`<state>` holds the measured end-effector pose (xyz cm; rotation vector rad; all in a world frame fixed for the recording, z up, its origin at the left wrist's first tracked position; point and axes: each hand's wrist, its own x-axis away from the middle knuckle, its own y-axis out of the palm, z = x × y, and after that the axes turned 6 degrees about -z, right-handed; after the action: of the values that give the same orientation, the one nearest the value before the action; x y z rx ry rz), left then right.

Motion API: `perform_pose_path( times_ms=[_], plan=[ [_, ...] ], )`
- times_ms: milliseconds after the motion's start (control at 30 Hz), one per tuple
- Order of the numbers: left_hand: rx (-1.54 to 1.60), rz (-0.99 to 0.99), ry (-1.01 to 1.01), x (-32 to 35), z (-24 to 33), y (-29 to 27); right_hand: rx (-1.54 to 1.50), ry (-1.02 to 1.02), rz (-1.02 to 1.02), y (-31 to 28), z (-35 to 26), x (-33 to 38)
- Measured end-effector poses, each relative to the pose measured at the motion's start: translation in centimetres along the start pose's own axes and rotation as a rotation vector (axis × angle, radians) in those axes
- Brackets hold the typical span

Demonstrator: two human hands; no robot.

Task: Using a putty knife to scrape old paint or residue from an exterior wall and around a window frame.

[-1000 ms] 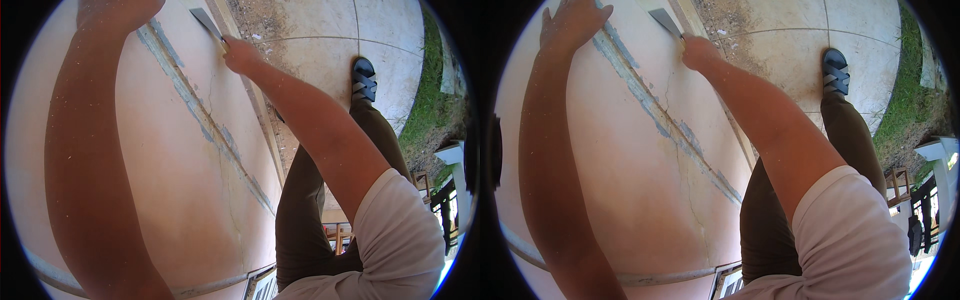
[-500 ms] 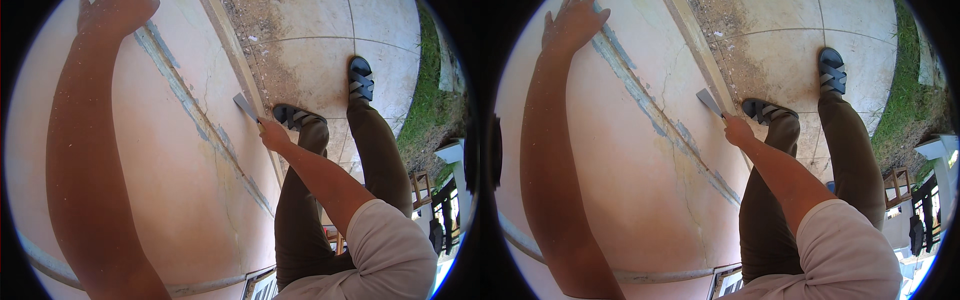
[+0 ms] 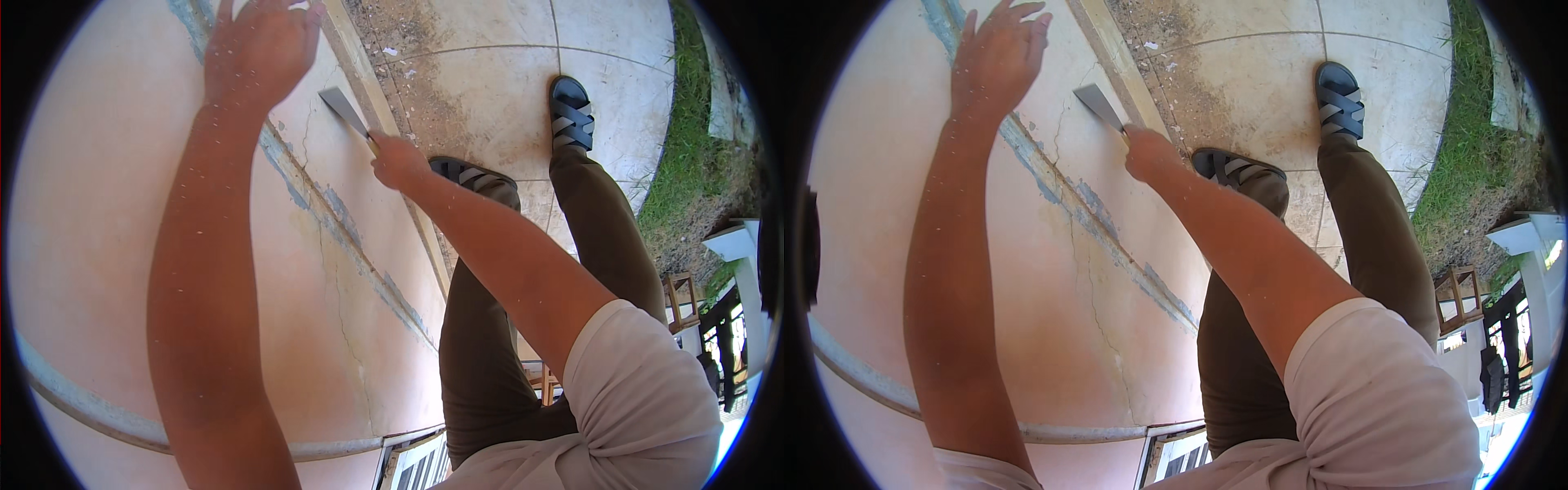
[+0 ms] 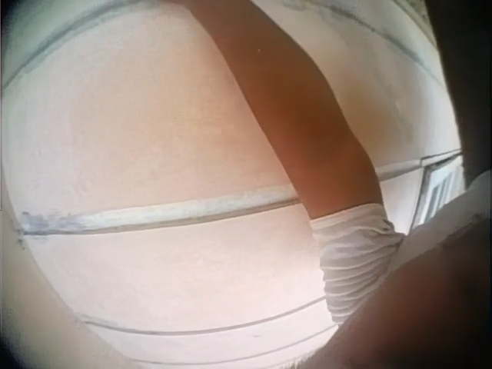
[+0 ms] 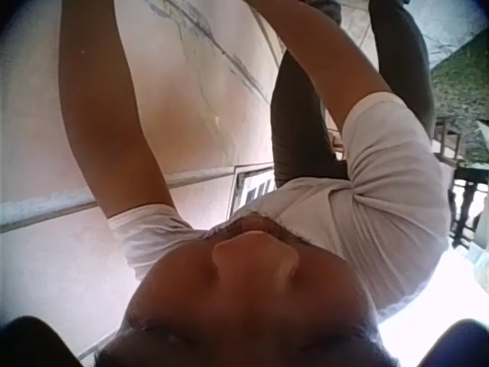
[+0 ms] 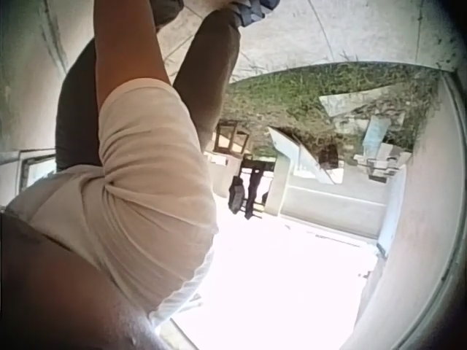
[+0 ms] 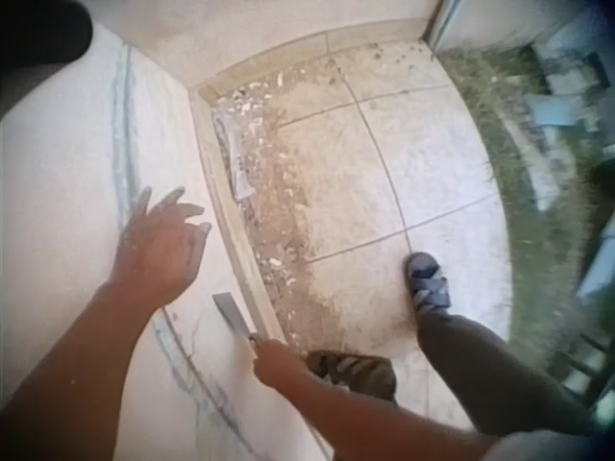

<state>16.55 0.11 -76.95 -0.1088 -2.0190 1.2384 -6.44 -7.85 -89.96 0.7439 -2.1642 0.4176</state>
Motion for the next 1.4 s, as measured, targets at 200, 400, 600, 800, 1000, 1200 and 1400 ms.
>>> perform_pose_path(
  times_ms=[200,400,600,800,1000,1200,1400],
  plan=[
    [0.476,0.052,-0.228,10.1,9.9,2.7,-0.032,0.178,-0.366,9.3,8.6,16.7],
    [0.543,0.096,-0.357,20.3,12.2,1.4,0.113,0.059,-0.246,6.9,8.8,14.8],
    [0.573,0.331,-0.302,22.7,10.3,2.5,0.197,0.015,-0.109,3.5,0.9,5.9],
    [0.798,0.444,-0.383,22.0,13.2,-2.1,0.143,-0.019,-0.124,10.1,8.6,14.0],
    [0.733,0.498,-0.342,29.1,16.4,1.4,0.0,0.104,-0.323,17.8,14.1,25.6],
    [0.722,0.341,-0.43,35.0,20.1,3.5,0.201,-0.096,-0.153,12.9,10.3,17.8],
    [0.397,0.022,-0.348,35.9,22.4,3.7,0.268,-0.158,-0.088,12.3,8.3,17.6]
  ],
)
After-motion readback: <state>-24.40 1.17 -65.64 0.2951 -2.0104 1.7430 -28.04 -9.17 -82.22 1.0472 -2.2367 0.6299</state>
